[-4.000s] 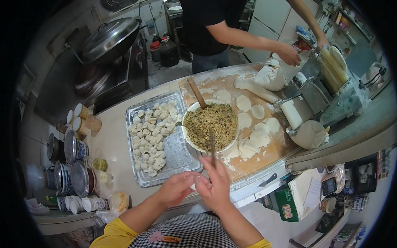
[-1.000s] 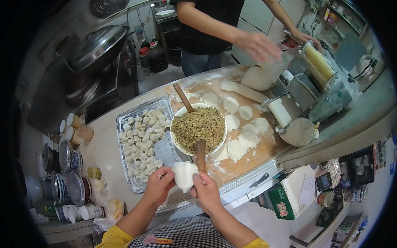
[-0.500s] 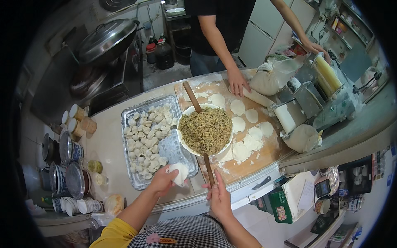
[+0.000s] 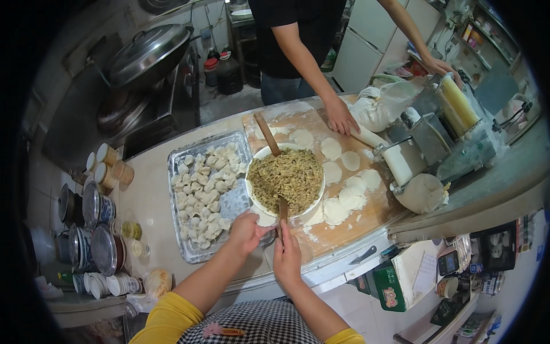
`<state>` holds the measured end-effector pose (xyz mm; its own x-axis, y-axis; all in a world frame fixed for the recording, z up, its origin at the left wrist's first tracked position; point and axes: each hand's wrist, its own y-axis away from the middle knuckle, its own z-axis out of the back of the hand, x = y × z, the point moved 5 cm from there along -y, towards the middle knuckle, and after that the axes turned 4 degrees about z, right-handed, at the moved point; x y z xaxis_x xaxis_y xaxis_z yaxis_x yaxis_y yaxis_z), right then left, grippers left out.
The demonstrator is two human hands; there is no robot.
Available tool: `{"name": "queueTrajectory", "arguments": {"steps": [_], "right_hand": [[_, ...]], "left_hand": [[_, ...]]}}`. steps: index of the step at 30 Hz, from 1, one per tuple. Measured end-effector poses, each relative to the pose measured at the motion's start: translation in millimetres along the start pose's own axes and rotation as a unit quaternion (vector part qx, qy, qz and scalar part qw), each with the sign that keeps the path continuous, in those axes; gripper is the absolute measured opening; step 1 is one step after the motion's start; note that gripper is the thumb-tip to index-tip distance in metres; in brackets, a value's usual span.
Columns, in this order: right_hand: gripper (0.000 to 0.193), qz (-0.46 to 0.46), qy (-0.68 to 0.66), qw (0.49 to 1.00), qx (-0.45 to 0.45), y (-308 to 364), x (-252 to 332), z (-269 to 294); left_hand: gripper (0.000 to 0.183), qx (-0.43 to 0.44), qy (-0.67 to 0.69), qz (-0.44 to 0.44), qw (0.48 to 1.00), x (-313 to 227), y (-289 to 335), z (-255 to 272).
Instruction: The person fills small dough circles with a grain-based mixture using a wooden spatula, folds and seals each dumpling by hand, and places them on a metal tray. A coworker rolls dough and operates a dough sheeter in the background.
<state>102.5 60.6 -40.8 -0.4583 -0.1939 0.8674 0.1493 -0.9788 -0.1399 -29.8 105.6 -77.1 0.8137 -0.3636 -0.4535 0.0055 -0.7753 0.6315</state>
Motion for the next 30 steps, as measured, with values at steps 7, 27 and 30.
{"name": "queueTrajectory", "arguments": {"steps": [7, 27, 30], "right_hand": [[0.051, 0.005, 0.029, 0.997, 0.066, -8.7, -5.0, -9.8], [0.037, 0.062, 0.213, 0.962, 0.160, -32.3, 35.1, 24.2], [0.036, 0.074, 0.226, 0.957, 0.166, -35.4, 43.7, 29.3]], "left_hand": [[0.036, -0.046, 0.007, -0.018, 0.999, -1.7, -1.1, 0.6], [0.042, 0.069, 0.099, 0.023, 0.992, -17.0, 12.7, -25.1], [0.048, 0.093, 0.110, 0.024, 0.989, -19.1, 11.7, -24.5]]}}
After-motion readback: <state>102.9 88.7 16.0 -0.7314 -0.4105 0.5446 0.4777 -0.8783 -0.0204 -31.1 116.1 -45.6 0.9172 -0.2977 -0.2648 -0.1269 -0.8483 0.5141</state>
